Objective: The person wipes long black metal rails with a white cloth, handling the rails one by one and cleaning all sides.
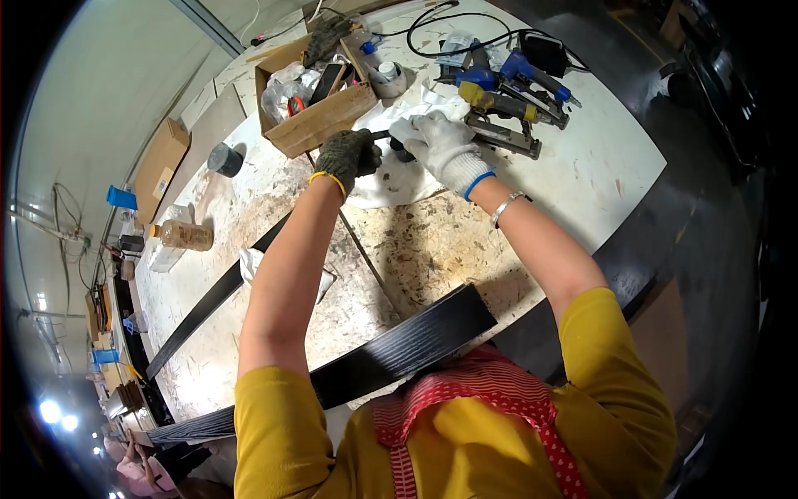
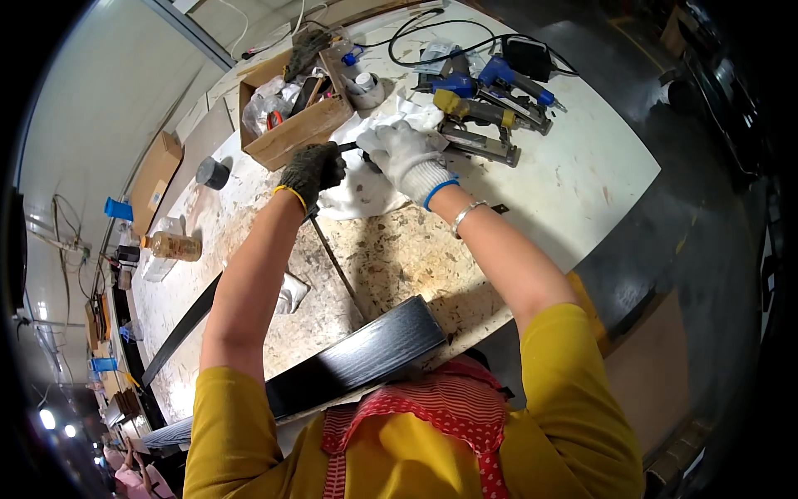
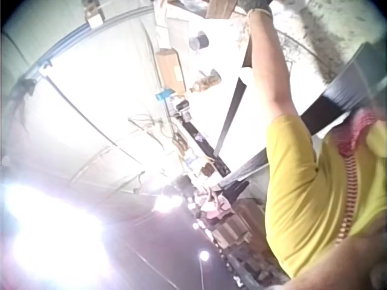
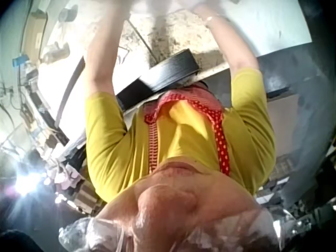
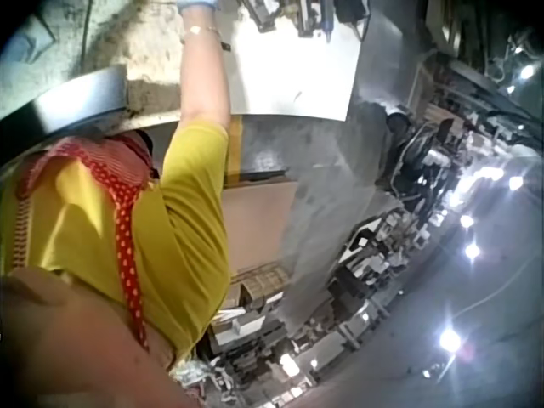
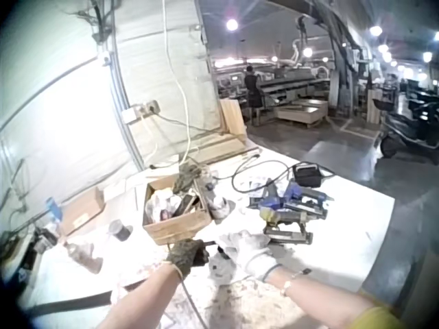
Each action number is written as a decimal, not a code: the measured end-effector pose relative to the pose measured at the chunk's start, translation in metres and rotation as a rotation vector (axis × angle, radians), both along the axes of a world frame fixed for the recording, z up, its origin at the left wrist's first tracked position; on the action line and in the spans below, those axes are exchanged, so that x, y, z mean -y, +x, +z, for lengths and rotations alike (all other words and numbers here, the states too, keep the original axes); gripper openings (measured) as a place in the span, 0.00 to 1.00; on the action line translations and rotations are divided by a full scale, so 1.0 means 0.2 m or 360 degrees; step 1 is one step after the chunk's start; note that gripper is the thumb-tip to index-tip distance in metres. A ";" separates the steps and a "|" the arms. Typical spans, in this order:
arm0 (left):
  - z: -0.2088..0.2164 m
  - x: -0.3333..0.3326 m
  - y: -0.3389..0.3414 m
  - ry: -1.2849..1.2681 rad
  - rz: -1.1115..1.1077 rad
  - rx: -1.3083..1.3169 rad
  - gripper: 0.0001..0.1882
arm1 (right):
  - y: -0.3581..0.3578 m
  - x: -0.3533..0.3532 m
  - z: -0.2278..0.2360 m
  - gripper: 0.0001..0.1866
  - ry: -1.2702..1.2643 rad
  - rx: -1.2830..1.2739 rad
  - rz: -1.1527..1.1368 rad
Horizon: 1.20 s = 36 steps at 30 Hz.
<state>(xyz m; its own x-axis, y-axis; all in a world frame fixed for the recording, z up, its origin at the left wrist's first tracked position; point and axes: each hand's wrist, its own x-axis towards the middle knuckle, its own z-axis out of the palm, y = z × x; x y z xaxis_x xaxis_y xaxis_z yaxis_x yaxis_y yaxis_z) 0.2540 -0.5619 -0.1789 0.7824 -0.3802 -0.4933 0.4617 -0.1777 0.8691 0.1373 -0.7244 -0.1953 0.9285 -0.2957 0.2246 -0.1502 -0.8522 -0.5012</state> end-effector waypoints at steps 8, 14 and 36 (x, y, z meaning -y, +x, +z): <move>-0.11 -0.10 0.07 -0.0385 0.0120 -0.0306 0.09 | -0.11 0.07 -0.09 0.24 0.0685 0.0211 0.0454; -0.15 -0.12 0.02 -0.0597 0.0033 -0.0312 0.09 | -0.03 0.15 -0.37 0.24 -0.0176 0.0216 0.0487; -0.24 0.04 -0.15 -0.0172 0.0018 0.0249 0.13 | -0.13 0.03 -0.12 0.23 0.0122 -0.0052 0.0105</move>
<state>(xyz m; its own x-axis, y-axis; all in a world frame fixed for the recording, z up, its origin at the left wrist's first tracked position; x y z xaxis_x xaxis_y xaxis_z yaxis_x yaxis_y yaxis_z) 0.2235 -0.5701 -0.2268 0.8509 -0.4149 -0.3221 0.3210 -0.0748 0.9441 0.1114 -0.7300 -0.2203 0.9530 -0.2488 0.1731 -0.1121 -0.8200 -0.5613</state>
